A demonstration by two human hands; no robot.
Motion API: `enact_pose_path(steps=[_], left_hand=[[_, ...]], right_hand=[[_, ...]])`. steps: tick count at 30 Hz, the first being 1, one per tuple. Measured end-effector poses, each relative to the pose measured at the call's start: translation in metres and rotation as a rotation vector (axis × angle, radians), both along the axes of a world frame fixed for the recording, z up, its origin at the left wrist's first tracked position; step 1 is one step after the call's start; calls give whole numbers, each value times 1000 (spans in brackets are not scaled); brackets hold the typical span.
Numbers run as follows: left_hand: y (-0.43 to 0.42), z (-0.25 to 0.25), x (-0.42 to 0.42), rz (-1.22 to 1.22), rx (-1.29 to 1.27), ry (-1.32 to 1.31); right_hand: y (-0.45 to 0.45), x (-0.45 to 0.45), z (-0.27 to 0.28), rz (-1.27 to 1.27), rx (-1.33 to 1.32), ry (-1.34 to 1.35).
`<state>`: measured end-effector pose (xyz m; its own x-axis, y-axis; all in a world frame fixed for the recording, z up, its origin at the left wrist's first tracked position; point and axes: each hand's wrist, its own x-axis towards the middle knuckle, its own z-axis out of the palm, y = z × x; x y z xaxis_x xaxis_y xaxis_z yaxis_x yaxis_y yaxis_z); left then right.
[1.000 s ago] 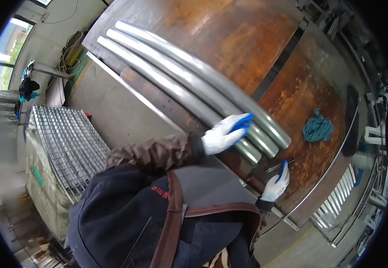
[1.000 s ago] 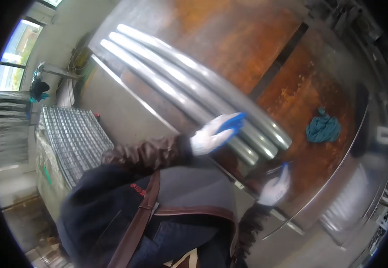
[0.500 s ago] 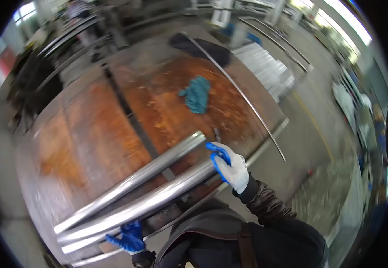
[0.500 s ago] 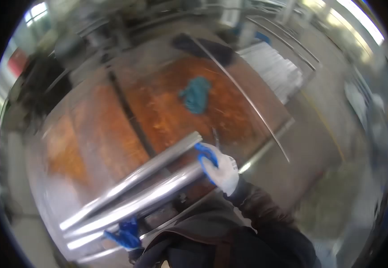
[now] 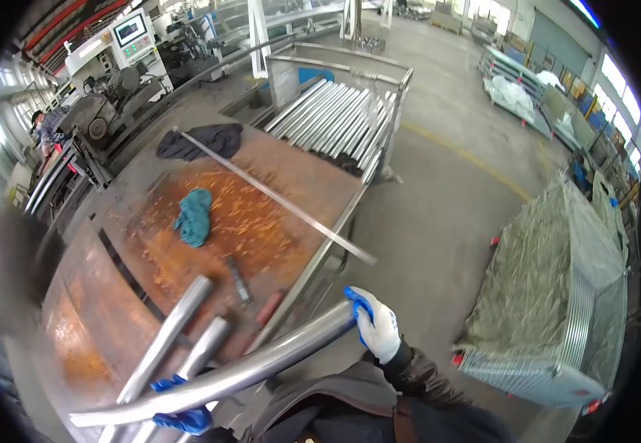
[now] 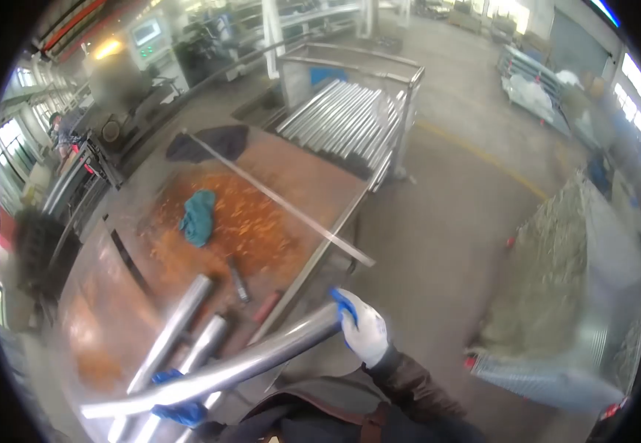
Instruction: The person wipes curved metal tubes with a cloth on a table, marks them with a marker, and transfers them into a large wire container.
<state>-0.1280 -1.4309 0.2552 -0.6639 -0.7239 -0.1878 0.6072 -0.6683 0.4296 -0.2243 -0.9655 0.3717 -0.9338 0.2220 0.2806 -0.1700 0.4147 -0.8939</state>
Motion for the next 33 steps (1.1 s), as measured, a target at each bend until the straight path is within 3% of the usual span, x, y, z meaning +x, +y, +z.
enact_pose_path(steps=[1, 3, 6, 10, 13, 15, 18, 20, 21, 25, 29, 33], left_hand=[[22, -8, -20, 1, 68, 80], [135, 86, -64, -488, -53, 380], [244, 136, -121, -711, -177, 562], [372, 157, -183, -871, -199, 749], [427, 160, -235, -915, -283, 819], [464, 153, -277, -989, -357, 913], [519, 142, -333, -1048, -315, 891], [552, 136, -375, -1065, -335, 607], [570, 131, -391, -1065, -320, 595], [629, 127, -478, -1037, -570, 325], [658, 95, -551, -987, -654, 49], [681, 51, -613, -987, -670, -177]], right_hand=[[36, 5, 3, -66, 23, -11], [100, 16, 5, -129, 47, -14], [187, 30, -7, -342, -107, -76], [292, 28, -62, -458, -54, -181], [328, 5, -89, -404, 179, -172], [347, -15, -86, -407, 141, -456], [414, -36, -120, -437, 114, -467], [472, -47, -136, -546, 61, -601], [500, -45, -145, -580, 85, -604], [598, -29, -183, -727, 109, -735], [666, -20, -219, -850, 36, -884], [742, -37, -246, -858, -28, -784]])
